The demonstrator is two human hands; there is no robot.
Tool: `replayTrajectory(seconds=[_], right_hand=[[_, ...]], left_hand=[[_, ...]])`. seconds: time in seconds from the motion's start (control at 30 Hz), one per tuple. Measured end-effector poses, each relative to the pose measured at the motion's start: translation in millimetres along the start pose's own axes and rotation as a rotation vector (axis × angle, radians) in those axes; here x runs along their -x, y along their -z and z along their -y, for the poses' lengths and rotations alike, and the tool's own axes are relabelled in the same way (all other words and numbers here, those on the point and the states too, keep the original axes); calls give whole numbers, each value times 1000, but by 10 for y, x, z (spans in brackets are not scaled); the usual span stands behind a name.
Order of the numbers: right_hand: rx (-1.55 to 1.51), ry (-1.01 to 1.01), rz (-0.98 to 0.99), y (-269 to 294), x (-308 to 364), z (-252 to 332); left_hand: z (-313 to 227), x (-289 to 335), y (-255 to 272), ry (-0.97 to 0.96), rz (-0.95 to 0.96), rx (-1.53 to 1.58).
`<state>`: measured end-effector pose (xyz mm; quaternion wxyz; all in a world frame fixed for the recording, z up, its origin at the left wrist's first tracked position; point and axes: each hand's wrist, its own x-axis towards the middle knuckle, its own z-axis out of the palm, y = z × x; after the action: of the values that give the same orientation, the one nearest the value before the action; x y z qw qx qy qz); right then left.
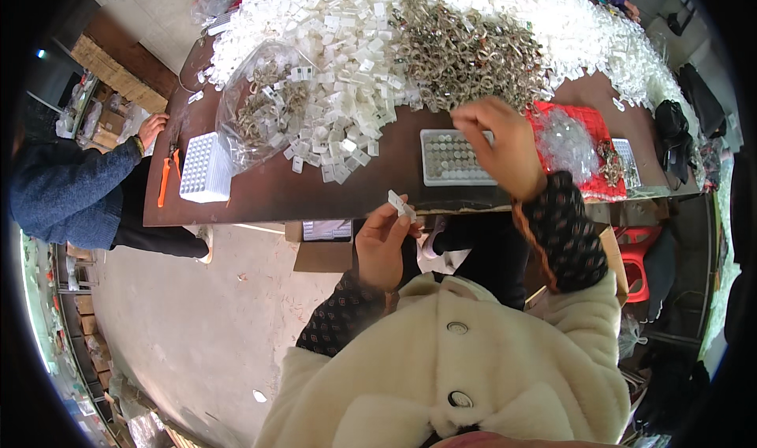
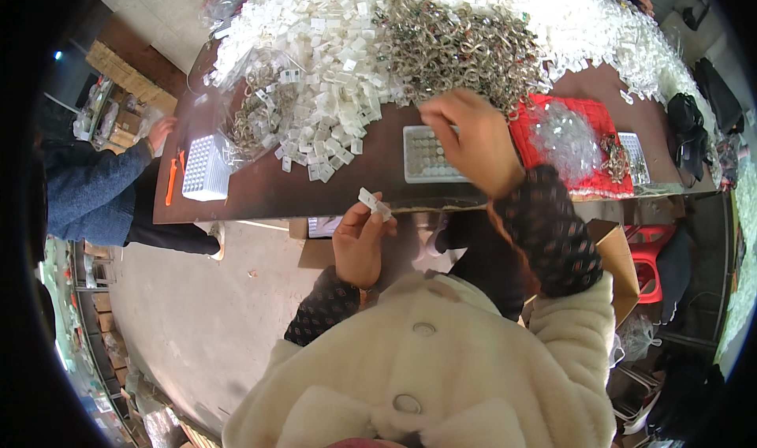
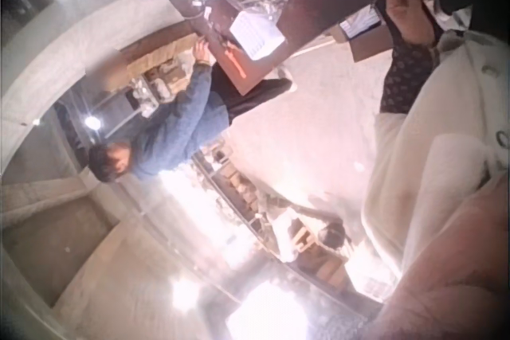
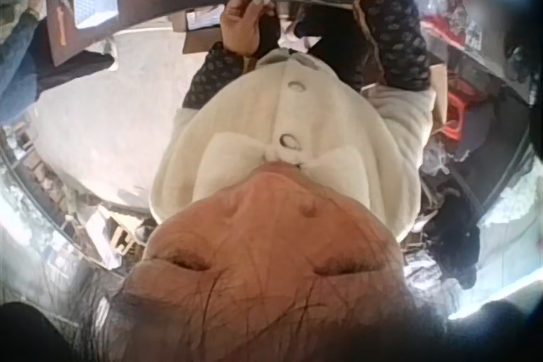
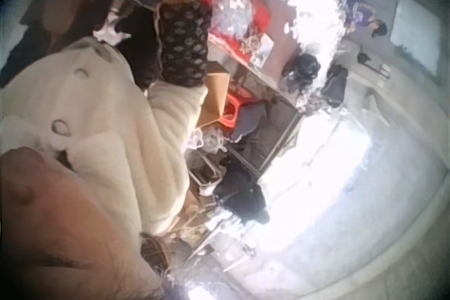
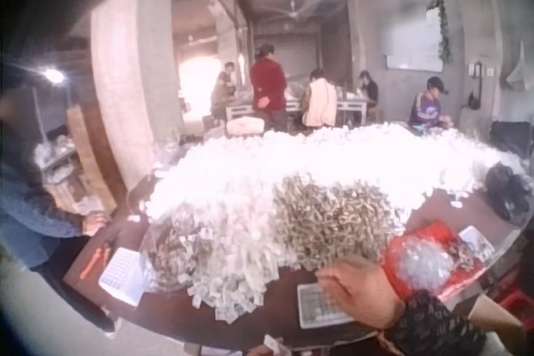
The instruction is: The person assembles small electronic components by inserting a metal piece into a white plastic housing, then placing a small round component into the housing. The person repeatedly picks up components from a tray and a pile on the table, assembles them, and places the finished units into a cardboard box.
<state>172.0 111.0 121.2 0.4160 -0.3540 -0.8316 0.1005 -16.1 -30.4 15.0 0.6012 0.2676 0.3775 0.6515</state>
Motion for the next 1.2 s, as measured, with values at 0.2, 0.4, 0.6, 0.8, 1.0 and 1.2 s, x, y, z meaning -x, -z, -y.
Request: replayTrajectory(seconds=[0.2,0.4,0.6,0.8,1.0,1.2], right_hand=[[401,265,-70,-576,-911,-445],[693,272,-12,-1006,-1232,-667],[788,218,72,-1051,-1335,-747],[399,143,47,-885,-1427,-745],[-389,-281,-66,-454,-1648,-794],[-1223,-421,-43,-107,-1334,-357]], left_hand=[[-67,-92,100,57,-23,22],[-108,-98,210,102,-5,-15],[-79,-143,280,122,25,42],[-94,-130,277,98,13,12],[-56,-149,288,103,49,65],[-288,-262,182,12,145,136]])
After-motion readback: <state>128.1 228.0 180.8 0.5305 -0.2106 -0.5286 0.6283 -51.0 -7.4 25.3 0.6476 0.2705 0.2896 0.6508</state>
